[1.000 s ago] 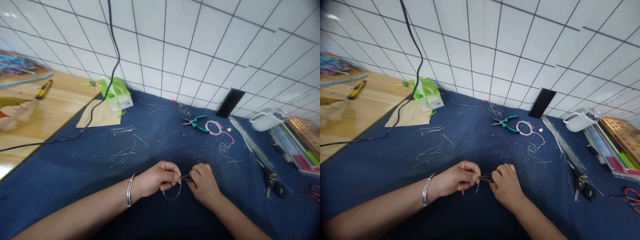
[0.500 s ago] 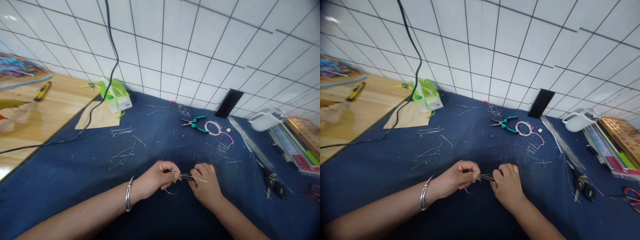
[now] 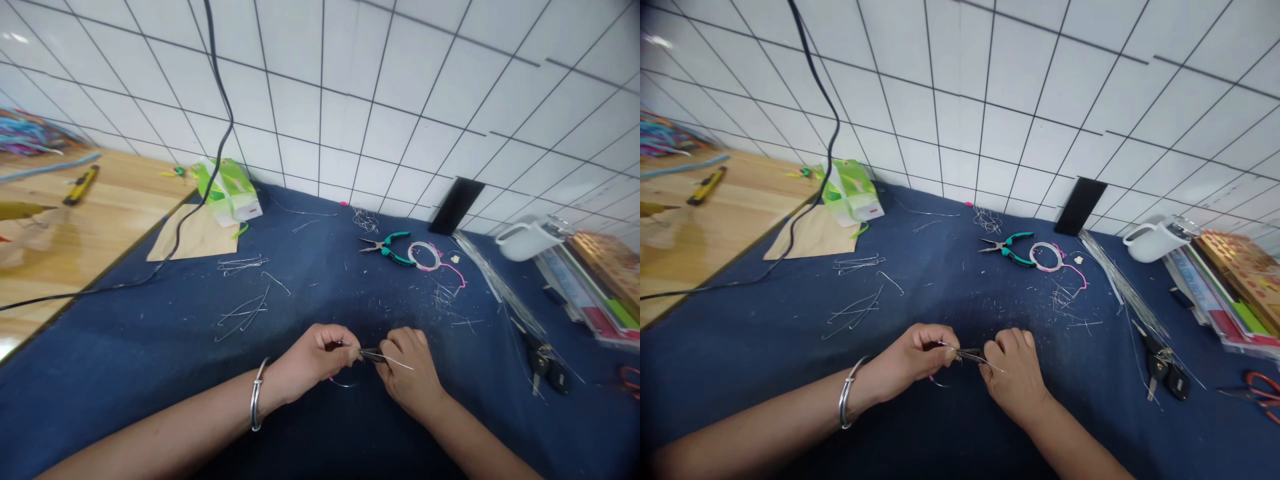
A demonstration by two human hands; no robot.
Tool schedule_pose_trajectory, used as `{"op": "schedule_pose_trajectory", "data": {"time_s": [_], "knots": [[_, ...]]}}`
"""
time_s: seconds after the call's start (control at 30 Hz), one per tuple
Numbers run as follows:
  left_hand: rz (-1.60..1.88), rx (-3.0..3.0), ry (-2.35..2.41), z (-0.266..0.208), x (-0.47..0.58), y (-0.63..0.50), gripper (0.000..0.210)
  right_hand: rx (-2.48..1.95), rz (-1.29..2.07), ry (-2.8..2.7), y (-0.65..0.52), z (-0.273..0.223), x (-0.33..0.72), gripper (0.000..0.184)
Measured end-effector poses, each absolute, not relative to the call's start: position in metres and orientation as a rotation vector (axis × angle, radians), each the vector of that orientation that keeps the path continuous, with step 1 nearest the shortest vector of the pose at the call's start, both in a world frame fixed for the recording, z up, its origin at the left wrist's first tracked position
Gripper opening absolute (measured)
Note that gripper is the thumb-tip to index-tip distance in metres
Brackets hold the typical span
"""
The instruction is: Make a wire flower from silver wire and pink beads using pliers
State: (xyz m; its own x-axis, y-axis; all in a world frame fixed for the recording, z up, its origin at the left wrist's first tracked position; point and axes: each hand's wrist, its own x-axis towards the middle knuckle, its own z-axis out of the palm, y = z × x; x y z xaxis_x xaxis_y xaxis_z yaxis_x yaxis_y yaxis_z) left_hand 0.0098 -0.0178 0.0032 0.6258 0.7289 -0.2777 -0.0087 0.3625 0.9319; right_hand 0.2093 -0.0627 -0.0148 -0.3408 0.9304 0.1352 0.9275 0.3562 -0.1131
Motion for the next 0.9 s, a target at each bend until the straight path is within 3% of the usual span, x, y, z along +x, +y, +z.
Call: {"op": "schedule_pose_trajectory", "data": {"time_s": [0.9], "knots": [[0.808,1.710,0.823,0.0054,0.0098,-0.0211,0.014,-1.716,0.003,-2.367,-0.0644,-0.0119,0.2082,0.016]]}}
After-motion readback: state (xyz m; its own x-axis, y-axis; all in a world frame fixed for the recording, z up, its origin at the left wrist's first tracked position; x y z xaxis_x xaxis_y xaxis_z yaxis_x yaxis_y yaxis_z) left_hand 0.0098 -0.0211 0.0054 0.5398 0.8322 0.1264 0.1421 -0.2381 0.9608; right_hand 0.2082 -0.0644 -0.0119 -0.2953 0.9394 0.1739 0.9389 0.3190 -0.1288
